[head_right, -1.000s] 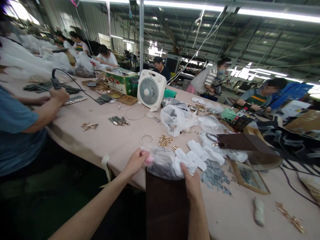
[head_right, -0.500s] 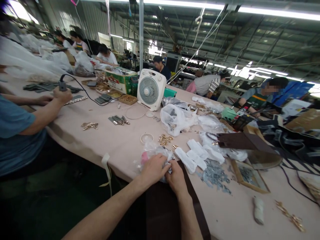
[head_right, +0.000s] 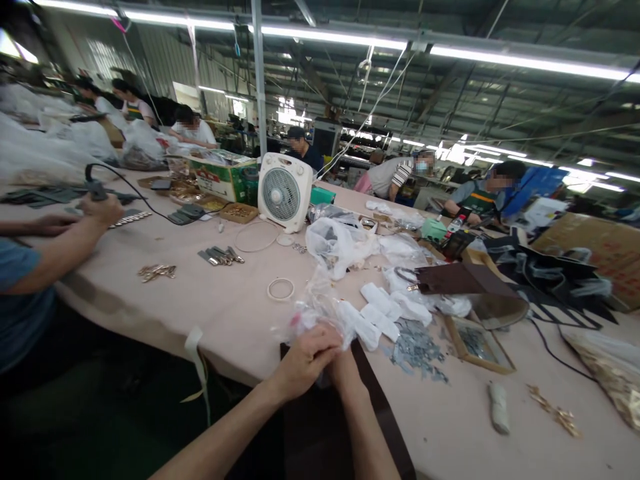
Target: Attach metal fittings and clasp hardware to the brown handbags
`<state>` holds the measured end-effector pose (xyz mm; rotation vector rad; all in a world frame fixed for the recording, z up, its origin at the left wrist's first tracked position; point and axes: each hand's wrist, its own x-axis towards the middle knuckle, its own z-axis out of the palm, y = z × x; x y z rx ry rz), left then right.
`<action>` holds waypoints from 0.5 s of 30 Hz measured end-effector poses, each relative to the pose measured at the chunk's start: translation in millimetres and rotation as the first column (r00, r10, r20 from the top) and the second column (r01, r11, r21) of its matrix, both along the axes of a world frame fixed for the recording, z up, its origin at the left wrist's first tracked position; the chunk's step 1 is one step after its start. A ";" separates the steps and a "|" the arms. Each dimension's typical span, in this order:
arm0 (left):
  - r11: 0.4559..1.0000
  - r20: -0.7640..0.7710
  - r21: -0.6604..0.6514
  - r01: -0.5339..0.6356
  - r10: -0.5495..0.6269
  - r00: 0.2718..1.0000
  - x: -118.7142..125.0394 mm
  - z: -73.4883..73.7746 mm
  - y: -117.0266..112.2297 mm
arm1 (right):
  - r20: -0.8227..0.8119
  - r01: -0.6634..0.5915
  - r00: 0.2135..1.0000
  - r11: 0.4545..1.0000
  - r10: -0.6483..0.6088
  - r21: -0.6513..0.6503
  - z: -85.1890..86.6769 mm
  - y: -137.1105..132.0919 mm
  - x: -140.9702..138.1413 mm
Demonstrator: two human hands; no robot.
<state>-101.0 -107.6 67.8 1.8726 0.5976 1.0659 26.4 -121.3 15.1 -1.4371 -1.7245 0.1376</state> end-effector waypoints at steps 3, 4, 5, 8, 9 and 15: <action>0.997 0.018 -0.046 0.054 -0.054 0.998 -0.8 5.5 -21.9 | 0.014 0.121 0.992 0.991 -0.122 0.061 -2.9 -11.7 -21.7; 0.997 0.018 -0.045 0.070 -0.070 0.997 -1.0 7.5 -28.9 | 0.021 0.152 0.988 0.985 -0.154 0.079 -2.9 -14.7 -27.5; 0.997 0.012 -0.031 0.077 -0.076 0.997 -1.5 9.5 -34.5 | 0.030 0.166 0.985 0.982 -0.169 0.090 -2.4 -15.8 -32.1; 0.998 -0.015 0.056 -0.034 0.035 0.999 -5.3 12.9 -37.2 | 0.085 0.114 0.989 0.987 -0.123 0.110 1.7 -4.4 -37.4; 0.989 -0.022 0.099 -0.108 0.111 0.994 -7.9 13.0 -32.2 | 0.114 0.067 0.990 0.991 -0.081 0.115 4.1 3.7 -37.0; 0.841 -0.350 0.358 -0.406 0.524 0.777 -39.4 3.4 28.5 | 0.187 -0.294 0.936 0.955 0.297 -0.044 37.6 31.8 -33.3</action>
